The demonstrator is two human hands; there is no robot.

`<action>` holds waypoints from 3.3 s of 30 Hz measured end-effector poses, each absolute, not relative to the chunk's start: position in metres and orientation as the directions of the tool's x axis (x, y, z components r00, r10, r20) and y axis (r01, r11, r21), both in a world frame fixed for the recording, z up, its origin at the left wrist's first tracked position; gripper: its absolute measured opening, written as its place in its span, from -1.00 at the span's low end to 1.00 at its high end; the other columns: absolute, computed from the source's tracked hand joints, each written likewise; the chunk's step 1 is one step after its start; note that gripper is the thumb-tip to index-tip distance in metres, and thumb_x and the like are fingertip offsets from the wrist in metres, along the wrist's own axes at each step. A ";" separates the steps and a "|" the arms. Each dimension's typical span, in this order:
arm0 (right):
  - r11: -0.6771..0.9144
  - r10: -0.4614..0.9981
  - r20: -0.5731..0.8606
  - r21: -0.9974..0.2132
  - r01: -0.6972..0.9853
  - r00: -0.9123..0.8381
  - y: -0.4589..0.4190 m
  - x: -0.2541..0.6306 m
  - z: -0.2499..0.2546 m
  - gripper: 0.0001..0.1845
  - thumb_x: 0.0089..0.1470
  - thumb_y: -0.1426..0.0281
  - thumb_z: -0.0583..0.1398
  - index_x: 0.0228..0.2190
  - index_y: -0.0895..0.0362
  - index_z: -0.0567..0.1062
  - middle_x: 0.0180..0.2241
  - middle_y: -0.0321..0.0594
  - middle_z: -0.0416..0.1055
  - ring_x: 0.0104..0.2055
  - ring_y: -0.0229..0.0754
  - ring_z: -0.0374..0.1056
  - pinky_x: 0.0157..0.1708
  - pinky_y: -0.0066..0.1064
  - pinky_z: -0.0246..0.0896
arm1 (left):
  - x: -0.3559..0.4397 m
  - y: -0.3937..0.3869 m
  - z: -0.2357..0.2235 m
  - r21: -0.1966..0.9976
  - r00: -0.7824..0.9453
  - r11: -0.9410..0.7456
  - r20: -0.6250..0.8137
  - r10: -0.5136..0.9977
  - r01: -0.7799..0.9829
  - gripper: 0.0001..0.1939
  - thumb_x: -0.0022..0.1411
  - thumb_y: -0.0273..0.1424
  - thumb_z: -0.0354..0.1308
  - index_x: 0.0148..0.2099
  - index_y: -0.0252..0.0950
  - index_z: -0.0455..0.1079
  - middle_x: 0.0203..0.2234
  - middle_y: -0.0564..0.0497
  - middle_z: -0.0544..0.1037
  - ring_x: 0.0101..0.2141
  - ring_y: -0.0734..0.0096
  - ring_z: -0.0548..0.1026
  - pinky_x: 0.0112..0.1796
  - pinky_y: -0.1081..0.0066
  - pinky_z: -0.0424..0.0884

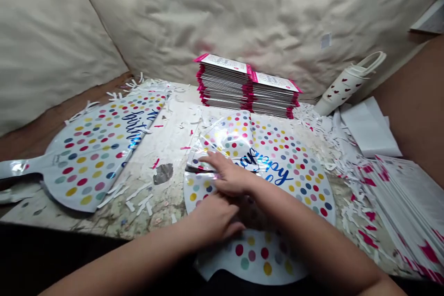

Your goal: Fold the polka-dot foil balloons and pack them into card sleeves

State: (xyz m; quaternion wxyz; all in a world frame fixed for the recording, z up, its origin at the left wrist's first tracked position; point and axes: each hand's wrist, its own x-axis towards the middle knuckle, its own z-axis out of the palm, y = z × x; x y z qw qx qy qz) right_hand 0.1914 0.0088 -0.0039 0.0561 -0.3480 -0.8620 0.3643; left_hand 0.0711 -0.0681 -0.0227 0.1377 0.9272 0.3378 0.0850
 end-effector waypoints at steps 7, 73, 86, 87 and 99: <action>0.579 0.790 0.077 -0.417 0.700 -0.608 0.006 0.193 -0.022 -0.53 -0.06 0.36 0.14 -0.06 0.23 0.32 0.01 -0.01 0.28 0.03 -0.06 0.22 0.00 -0.30 0.15 | -0.017 -0.012 0.001 -0.225 0.685 -0.647 0.212 0.698 0.729 -0.78 0.18 -0.53 -0.04 -0.21 -0.37 0.42 -0.33 -0.15 0.51 -0.29 0.16 0.42 -0.25 0.16 0.33; -0.484 0.847 -0.523 -0.684 0.546 0.095 -0.020 0.353 -0.006 -0.73 0.05 0.19 0.11 -0.47 0.14 0.40 -0.59 -0.16 0.39 -0.53 -0.11 0.37 -0.49 -0.20 0.35 | 0.109 -0.073 -0.034 0.135 0.735 -0.739 0.085 0.672 0.660 -0.34 0.27 -0.10 -0.17 0.26 -0.46 0.02 0.20 -0.29 0.09 0.19 -0.03 0.03 0.10 0.04 0.09; 0.527 0.850 0.005 -0.022 0.850 -0.527 -0.086 0.341 -0.039 -0.50 0.15 0.47 -0.01 0.12 0.36 0.19 0.12 0.13 0.18 0.13 0.06 0.16 0.04 -0.11 0.18 | 0.106 -0.074 -0.035 0.206 0.726 -0.697 -0.138 0.674 0.686 -0.22 0.24 0.02 -0.26 0.29 -0.46 -0.13 0.25 -0.27 -0.12 0.24 0.05 -0.16 0.16 0.10 -0.12; 0.528 0.849 -0.003 0.021 0.849 -0.528 -0.083 0.344 -0.036 -0.49 0.10 0.55 0.00 0.11 0.35 0.21 0.10 0.15 0.21 0.10 0.09 0.20 0.01 -0.07 0.20 | 0.107 -0.073 -0.033 0.214 0.729 -0.697 -0.156 0.667 0.684 -0.22 0.24 0.02 -0.27 0.30 -0.45 -0.14 0.25 -0.27 -0.13 0.24 0.06 -0.17 0.16 0.10 -0.12; 0.789 0.566 0.531 -0.128 0.601 -0.630 -0.110 0.339 -0.011 -0.45 0.07 0.50 0.11 0.11 0.11 0.17 0.06 -0.04 0.28 0.17 0.00 0.10 0.15 -0.03 0.00 | 0.111 -0.061 -0.031 0.187 0.685 -0.669 -0.035 0.727 0.719 -0.48 0.19 -0.57 -0.11 0.21 -0.45 0.11 0.12 -0.24 0.27 0.12 0.16 0.24 0.05 0.25 0.26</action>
